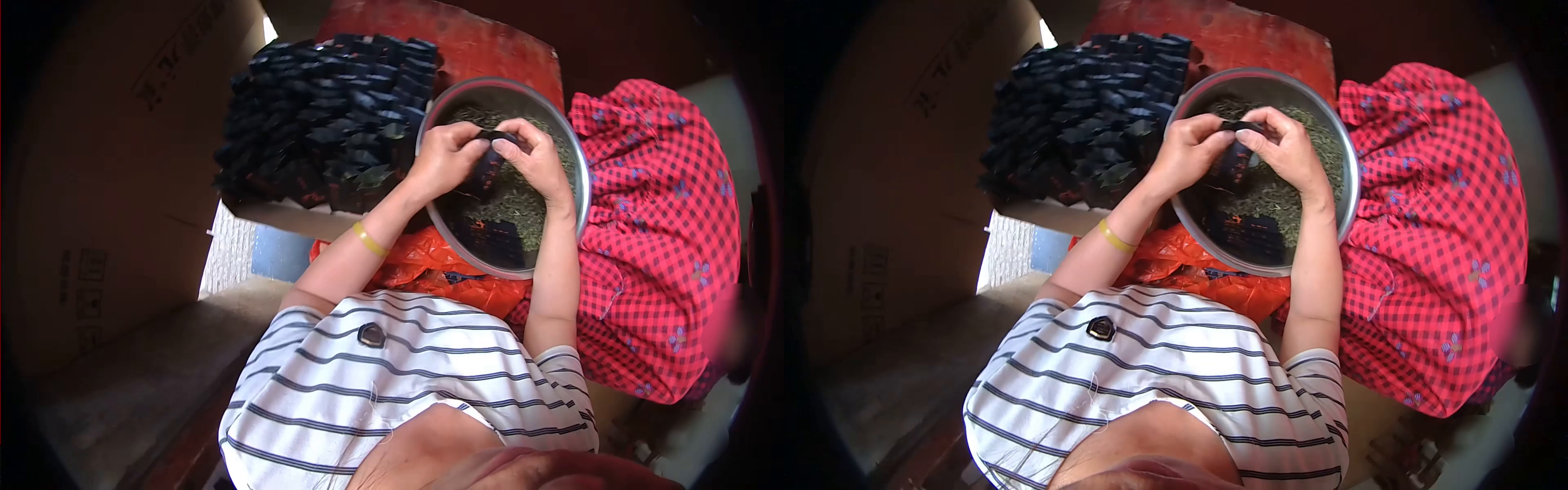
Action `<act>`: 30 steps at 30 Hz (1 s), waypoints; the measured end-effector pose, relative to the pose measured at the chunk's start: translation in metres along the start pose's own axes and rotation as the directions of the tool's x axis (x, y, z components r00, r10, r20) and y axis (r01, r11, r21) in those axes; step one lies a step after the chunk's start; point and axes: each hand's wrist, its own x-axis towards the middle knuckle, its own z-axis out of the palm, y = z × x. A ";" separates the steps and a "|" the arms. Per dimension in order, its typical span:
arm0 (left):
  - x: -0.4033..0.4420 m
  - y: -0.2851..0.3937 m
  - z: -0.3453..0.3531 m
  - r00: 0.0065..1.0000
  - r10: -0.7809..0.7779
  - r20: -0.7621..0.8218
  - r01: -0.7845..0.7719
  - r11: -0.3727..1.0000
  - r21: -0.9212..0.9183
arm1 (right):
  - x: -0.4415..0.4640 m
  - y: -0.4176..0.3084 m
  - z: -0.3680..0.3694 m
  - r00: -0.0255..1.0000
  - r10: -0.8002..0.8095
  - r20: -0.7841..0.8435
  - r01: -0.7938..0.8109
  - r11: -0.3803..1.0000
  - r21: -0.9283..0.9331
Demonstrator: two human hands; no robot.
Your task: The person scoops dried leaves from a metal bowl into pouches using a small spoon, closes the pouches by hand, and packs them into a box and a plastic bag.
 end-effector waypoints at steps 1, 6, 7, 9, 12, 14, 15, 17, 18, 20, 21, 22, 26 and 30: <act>-0.001 -0.003 0.002 0.999 0.024 -0.027 -0.023 0.999 0.032 | 0.001 -0.006 0.005 0.997 -0.073 -0.029 0.068 0.983 -0.171; 0.002 -0.006 0.008 0.991 -0.044 -0.130 0.043 0.999 -0.008 | 0.002 0.002 0.003 0.979 -0.174 -0.109 0.124 0.922 -0.366; 0.006 -0.014 0.011 0.991 0.034 -0.130 -0.035 0.999 -0.005 | 0.000 -0.009 0.000 0.971 -0.184 -0.154 0.094 0.883 -0.460; 0.006 -0.008 0.007 0.987 0.012 -0.162 0.000 0.997 0.072 | 0.000 -0.014 -0.017 0.890 -0.259 -0.375 0.002 0.825 -0.565; 0.005 -0.013 0.009 0.991 0.004 -0.131 0.012 0.992 0.125 | 0.003 -0.031 -0.029 0.694 -0.477 -0.539 0.170 0.836 -0.521; 0.003 -0.020 0.013 0.993 0.096 -0.066 -0.076 0.962 0.263 | 0.002 -0.076 0.006 0.729 -0.449 -0.518 0.255 0.879 -0.403; 0.000 -0.022 0.016 0.985 0.166 -0.040 -0.142 0.927 0.347 | 0.003 -0.092 0.033 0.800 -0.415 -0.433 0.321 0.906 -0.274; -0.005 -0.014 0.014 0.942 0.317 -0.109 -0.279 0.921 0.270 | 0.004 -0.117 0.081 0.932 -0.335 -0.136 0.282 0.909 -0.309; -0.009 -0.006 0.009 0.900 0.397 -0.179 -0.372 0.915 0.158 | 0.010 -0.125 0.105 0.888 -0.460 -0.006 0.424 0.823 -0.379; -0.007 -0.005 0.014 0.942 0.306 -0.138 -0.278 0.942 0.191 | 0.028 -0.117 0.151 0.809 -0.569 0.146 0.568 0.693 -0.444; -0.003 -0.009 0.020 0.986 0.151 -0.068 -0.125 0.948 0.294 | 0.034 -0.119 0.173 0.818 -0.542 0.191 0.563 0.687 -0.460; -0.001 -0.009 0.020 1.000 -0.018 -0.012 0.021 0.915 0.403 | 0.040 -0.120 0.193 0.827 -0.512 0.232 0.556 0.683 -0.475; 0.001 -0.011 0.011 0.994 -0.002 0.111 -0.036 0.941 0.338 | 0.056 -0.114 0.232 0.819 -0.504 0.274 0.567 0.639 -0.519; -0.002 -0.015 0.020 0.998 -0.023 0.051 0.003 0.937 0.351 | 0.039 -0.104 0.176 0.810 -0.587 0.013 0.540 0.736 -0.408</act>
